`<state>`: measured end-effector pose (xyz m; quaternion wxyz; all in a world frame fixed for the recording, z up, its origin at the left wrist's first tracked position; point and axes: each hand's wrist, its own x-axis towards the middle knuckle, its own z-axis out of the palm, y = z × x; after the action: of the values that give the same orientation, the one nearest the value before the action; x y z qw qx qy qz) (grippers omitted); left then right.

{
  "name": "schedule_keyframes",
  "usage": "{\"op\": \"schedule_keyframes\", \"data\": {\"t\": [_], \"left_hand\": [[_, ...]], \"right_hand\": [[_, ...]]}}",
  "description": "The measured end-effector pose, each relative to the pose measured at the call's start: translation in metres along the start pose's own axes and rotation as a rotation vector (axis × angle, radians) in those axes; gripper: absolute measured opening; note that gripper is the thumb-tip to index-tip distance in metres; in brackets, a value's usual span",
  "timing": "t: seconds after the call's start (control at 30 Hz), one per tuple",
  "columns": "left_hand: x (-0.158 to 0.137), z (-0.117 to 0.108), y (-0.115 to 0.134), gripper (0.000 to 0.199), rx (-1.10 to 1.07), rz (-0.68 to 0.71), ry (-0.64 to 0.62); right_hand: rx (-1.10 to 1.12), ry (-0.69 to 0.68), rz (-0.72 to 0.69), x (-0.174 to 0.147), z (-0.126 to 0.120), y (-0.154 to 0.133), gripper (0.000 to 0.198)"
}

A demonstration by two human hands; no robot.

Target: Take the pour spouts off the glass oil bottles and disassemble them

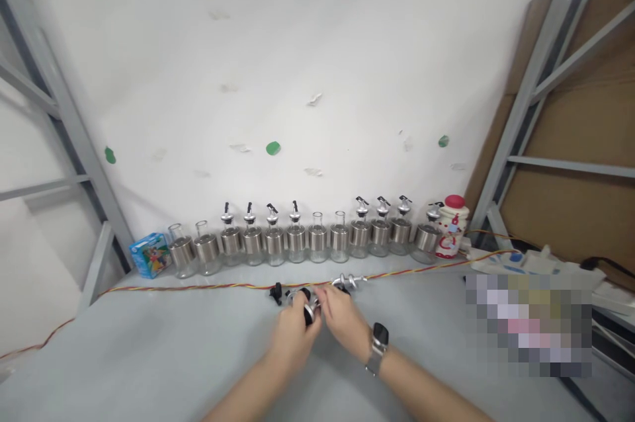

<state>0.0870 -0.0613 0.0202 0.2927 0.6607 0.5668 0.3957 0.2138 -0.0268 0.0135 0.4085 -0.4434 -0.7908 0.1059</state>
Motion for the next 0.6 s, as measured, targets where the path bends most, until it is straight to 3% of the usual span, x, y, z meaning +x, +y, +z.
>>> {"op": "schedule_keyframes", "data": {"t": [0.07, 0.13, 0.3, 0.43, 0.5, 0.6], "left_hand": [[-0.004, 0.002, 0.003, 0.018, -0.083, 0.015, -0.098], [-0.007, 0.004, 0.006, 0.019, -0.115, 0.011, -0.182], [0.001, -0.003, 0.004, 0.038, -0.016, -0.015, -0.111], [0.007, -0.013, -0.002, 0.048, 0.005, 0.049, -0.098], [0.006, -0.015, -0.003, 0.05, 0.057, 0.103, -0.091], [0.002, -0.014, -0.003, 0.052, 0.203, 0.234, -0.135]], "right_hand": [[0.137, 0.063, 0.229, 0.006, -0.002, 0.01, 0.052], [0.2, 0.077, 0.372, 0.012, -0.004, 0.018, 0.057], [0.183, -0.012, 0.302, 0.016, -0.006, 0.026, 0.037], [0.222, 0.052, 0.29, 0.012, -0.012, 0.016, 0.038], [0.29, 0.081, 0.313, 0.01, -0.016, 0.007, 0.037], [0.544, -0.043, 0.393, 0.007, -0.014, -0.01, 0.047]]}}
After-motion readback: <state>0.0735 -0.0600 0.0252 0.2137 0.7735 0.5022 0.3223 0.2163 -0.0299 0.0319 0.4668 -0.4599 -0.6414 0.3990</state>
